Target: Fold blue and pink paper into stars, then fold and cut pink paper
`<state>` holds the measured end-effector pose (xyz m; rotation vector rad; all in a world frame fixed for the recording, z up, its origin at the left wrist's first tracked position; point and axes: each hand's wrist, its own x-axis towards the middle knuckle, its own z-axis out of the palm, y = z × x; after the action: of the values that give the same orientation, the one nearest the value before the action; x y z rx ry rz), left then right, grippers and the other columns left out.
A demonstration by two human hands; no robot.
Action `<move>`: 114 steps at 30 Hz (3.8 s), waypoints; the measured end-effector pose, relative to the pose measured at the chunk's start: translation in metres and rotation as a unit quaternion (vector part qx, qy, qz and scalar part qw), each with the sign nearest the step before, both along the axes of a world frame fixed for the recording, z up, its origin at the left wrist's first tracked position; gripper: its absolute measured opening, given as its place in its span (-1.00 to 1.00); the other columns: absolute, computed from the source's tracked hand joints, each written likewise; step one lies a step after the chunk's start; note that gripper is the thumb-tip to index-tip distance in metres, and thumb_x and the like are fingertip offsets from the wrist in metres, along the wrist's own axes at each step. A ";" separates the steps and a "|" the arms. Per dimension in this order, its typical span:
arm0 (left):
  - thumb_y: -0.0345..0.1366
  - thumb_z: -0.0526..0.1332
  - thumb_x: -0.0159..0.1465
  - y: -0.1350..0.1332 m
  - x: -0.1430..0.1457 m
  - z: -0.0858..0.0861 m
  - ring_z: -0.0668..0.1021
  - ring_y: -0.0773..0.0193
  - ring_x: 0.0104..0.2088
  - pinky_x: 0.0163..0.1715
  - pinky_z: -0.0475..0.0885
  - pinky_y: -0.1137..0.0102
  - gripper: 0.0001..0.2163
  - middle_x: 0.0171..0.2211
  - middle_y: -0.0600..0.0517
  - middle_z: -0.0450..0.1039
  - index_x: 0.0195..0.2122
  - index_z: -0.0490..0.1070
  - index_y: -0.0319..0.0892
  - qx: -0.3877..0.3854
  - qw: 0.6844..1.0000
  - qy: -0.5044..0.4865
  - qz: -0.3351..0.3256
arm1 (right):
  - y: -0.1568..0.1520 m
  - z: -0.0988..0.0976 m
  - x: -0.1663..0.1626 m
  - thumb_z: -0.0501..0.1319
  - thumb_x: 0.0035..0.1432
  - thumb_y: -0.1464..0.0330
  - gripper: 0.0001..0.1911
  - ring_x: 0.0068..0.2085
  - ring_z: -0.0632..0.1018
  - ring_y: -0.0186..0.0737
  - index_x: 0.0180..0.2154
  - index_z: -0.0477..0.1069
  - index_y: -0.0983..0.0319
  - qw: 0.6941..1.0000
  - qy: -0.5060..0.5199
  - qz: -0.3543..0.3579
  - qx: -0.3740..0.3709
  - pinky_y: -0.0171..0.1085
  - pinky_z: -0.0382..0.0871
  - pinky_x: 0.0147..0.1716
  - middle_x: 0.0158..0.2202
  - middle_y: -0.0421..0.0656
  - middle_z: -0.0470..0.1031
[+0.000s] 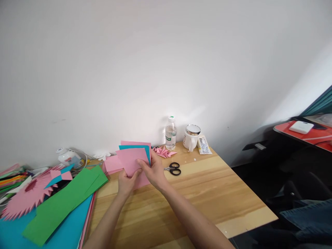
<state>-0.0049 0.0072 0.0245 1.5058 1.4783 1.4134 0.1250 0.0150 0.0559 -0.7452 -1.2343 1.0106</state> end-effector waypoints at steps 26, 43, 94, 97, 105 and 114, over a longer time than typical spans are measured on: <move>-0.21 0.24 -0.03 -0.037 -0.042 0.067 0.54 0.11 -0.34 -0.54 0.47 0.36 -0.57 -0.23 -0.09 0.52 -0.10 0.43 -0.22 -0.229 0.961 0.076 -0.132 | 0.049 -0.089 0.037 0.34 -0.20 0.41 -0.76 -0.45 0.54 -0.34 -0.39 0.38 0.25 0.862 0.371 -0.244 -0.245 -0.38 0.47 -0.44 -0.47 -0.25 0.56; -0.14 0.25 0.03 -0.028 -0.004 0.006 0.55 0.19 -0.51 -0.53 0.50 0.34 -0.69 -0.51 -0.02 0.49 -0.32 0.43 -0.31 -0.230 0.969 -0.076 -0.036 | 0.039 -0.114 0.003 0.26 -0.09 0.33 -0.86 -0.45 0.57 -0.19 -0.44 0.37 0.24 0.871 0.322 -0.190 -0.320 -0.30 0.48 -0.48 -0.51 -0.17 0.56; -0.08 0.29 -0.04 -0.074 -0.060 0.153 0.45 0.28 -0.62 -0.67 0.32 0.50 -0.73 -0.68 0.13 0.42 -0.42 0.45 -0.17 -0.011 0.975 0.074 0.210 | 0.040 -0.096 0.003 0.17 -0.20 0.58 -0.80 -0.49 0.52 -0.35 -0.47 0.30 0.21 0.835 0.390 -0.207 -0.329 -0.42 0.44 -0.49 -0.55 -0.31 0.51; -0.08 0.25 0.03 -0.064 -0.044 0.132 0.47 0.31 -0.57 -0.64 0.32 0.53 -0.72 -0.63 0.13 0.43 -0.35 0.44 -0.18 0.031 0.967 0.031 0.250 | 0.025 -0.093 -0.011 0.20 -0.20 0.56 -0.81 -0.50 0.52 -0.35 -0.44 0.33 0.23 0.848 0.377 -0.172 -0.330 -0.42 0.43 -0.49 -0.53 -0.27 0.53; -0.17 0.05 0.14 -0.033 -0.004 -0.003 0.45 0.21 -0.75 -0.73 0.27 0.44 -0.84 -0.79 0.10 0.33 -0.49 0.18 -0.13 -0.230 0.973 0.025 -0.017 | -0.004 -0.092 -0.031 0.28 -0.15 0.32 -0.82 -0.49 0.56 -0.19 -0.44 0.37 0.26 0.871 0.333 -0.102 -0.346 -0.30 0.44 -0.54 -0.50 -0.16 0.57; -0.16 0.20 0.04 -0.033 -0.030 -0.017 0.53 0.04 -0.20 -0.26 0.38 0.24 -0.63 -0.24 -0.16 0.49 -0.16 0.32 -0.23 -0.187 0.956 0.224 -0.012 | -0.018 -0.079 -0.023 0.29 -0.29 0.51 -0.64 -0.39 0.52 -0.24 -0.32 0.36 0.25 0.925 0.261 -0.062 -0.269 -0.36 0.40 -0.43 -0.41 -0.21 0.55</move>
<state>-0.0346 -0.0259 0.0070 1.6487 1.8590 0.7384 0.1020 -0.0029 -0.0235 -0.8816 -0.4383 1.3524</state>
